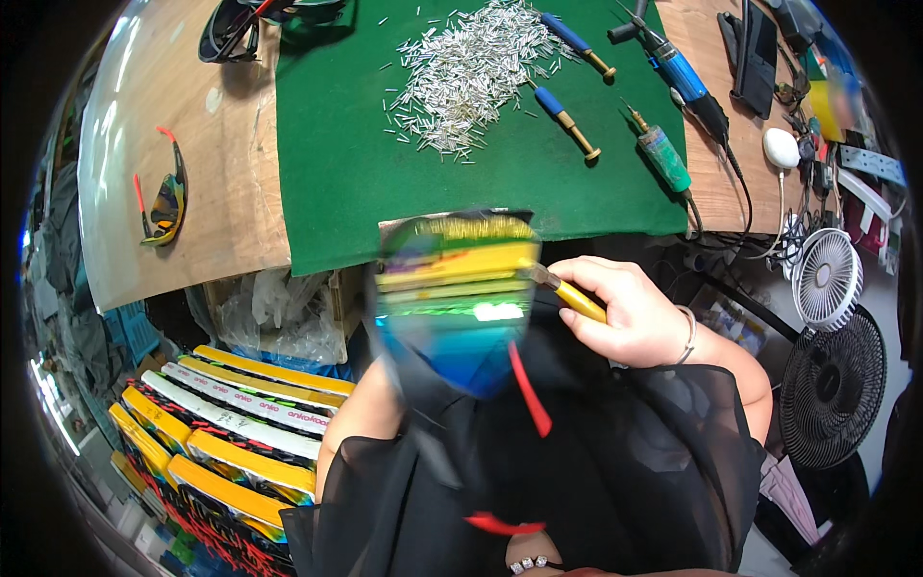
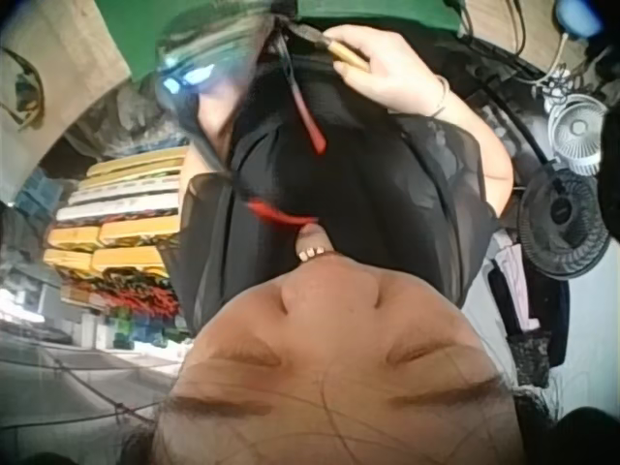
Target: The person assembles sunglasses by inserting small metal pins into the frame using a screwdriver and pliers. They repeatedly adjust the frame and lens, then place the finished pair on the table and pick up another pair to continue.
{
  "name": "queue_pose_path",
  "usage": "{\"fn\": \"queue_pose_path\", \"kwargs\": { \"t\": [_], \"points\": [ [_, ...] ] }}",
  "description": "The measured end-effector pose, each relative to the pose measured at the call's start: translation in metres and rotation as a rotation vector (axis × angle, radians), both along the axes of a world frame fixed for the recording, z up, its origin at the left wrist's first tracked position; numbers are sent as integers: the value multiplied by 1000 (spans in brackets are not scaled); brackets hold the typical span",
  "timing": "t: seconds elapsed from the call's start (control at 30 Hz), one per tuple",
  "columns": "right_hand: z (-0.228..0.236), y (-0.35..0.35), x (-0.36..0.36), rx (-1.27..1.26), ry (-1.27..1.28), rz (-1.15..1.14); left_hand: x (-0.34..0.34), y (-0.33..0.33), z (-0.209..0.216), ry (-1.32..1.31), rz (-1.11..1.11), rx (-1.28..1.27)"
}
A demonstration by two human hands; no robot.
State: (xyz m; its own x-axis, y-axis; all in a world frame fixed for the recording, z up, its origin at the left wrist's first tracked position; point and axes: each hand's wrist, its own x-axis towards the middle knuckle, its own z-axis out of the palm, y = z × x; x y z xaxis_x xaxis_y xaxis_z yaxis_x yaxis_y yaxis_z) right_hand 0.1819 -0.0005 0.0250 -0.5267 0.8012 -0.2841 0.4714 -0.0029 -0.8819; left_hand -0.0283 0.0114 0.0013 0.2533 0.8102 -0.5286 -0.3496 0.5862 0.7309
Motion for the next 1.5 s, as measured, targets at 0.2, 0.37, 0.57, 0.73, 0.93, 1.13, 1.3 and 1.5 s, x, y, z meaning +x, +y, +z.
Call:
{"fn": "queue_pose_path", "kwargs": {
  "t": [0.2, 0.37, 0.57, 0.73, 0.93, 1.13, 1.3, 1.5],
  "points": [
    [-7, -6, -5, 450, -216, 93, -14, 12, -9, -91, -185, -177],
    [2, 1, -1, 71, -22, 17, -4, -2, -5, 30, -32, 265],
    [-1, -1, -1, 140, -71, 30, 2, -5, -14, -229, 59, -102],
    [-4, -4, -8, 491, -195, 45, -11, 10, -11, -122, -125, -193],
    [2, 0, -3, 219, -77, 14, -11, 2, -14, 63, -47, -12],
    [-1, 0, -2, 474, -192, 93, -15, 13, -13, -173, -171, -225],
    [0, 2, 1, 432, -158, 120, -9, 6, -2, 75, -88, 20],
    [2, 2, -2, 525, -179, 101, -20, 14, -7, -142, -235, -197]
  ]
}}
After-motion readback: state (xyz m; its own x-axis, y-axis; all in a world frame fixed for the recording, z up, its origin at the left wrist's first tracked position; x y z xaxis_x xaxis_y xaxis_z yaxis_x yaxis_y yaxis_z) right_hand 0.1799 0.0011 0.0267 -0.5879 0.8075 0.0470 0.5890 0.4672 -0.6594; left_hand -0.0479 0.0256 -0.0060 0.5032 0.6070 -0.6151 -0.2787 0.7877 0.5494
